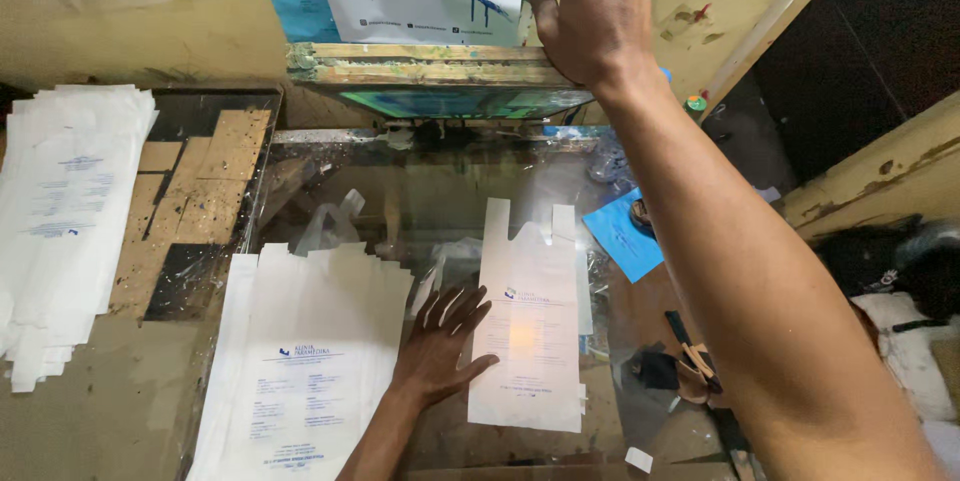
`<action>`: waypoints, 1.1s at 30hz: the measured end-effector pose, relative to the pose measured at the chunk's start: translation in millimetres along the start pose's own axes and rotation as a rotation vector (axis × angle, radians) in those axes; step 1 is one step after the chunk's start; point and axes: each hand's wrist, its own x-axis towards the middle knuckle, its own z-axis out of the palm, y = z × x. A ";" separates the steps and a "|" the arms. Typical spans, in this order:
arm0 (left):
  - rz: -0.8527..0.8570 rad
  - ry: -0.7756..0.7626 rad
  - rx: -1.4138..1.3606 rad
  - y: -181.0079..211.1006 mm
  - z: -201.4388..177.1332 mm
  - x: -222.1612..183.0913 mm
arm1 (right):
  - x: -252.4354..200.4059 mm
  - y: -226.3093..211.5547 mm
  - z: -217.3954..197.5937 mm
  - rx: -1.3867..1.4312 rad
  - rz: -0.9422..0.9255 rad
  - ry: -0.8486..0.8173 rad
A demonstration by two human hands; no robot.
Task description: The person performs manual screen printing on white plastic bags. They place a bag under a screen, pull a squeegee across the screen to apply ink, lift the screen, and move the printed bag aside. This cycle repeats for multiple bags.
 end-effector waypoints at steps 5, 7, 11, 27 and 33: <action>0.038 0.069 0.061 -5.1 11.7 -0.8 | -0.4 1.2 0.8 -0.013 -0.008 -0.006; 0.000 -0.017 0.021 -0.2 1.7 -0.5 | -0.8 1.4 1.2 -0.009 -0.007 0.000; -0.002 -0.009 -0.058 3.1 -7.6 -2.5 | 2.2 -5.6 -7.7 -0.006 -0.004 -0.004; -1.260 0.454 -2.111 77.1 -127.6 3.5 | -146.4 -79.0 -55.6 0.288 0.266 -0.246; -0.946 0.903 -1.063 35.6 70.4 -35.8 | -210.1 -50.9 33.2 0.156 0.235 -0.833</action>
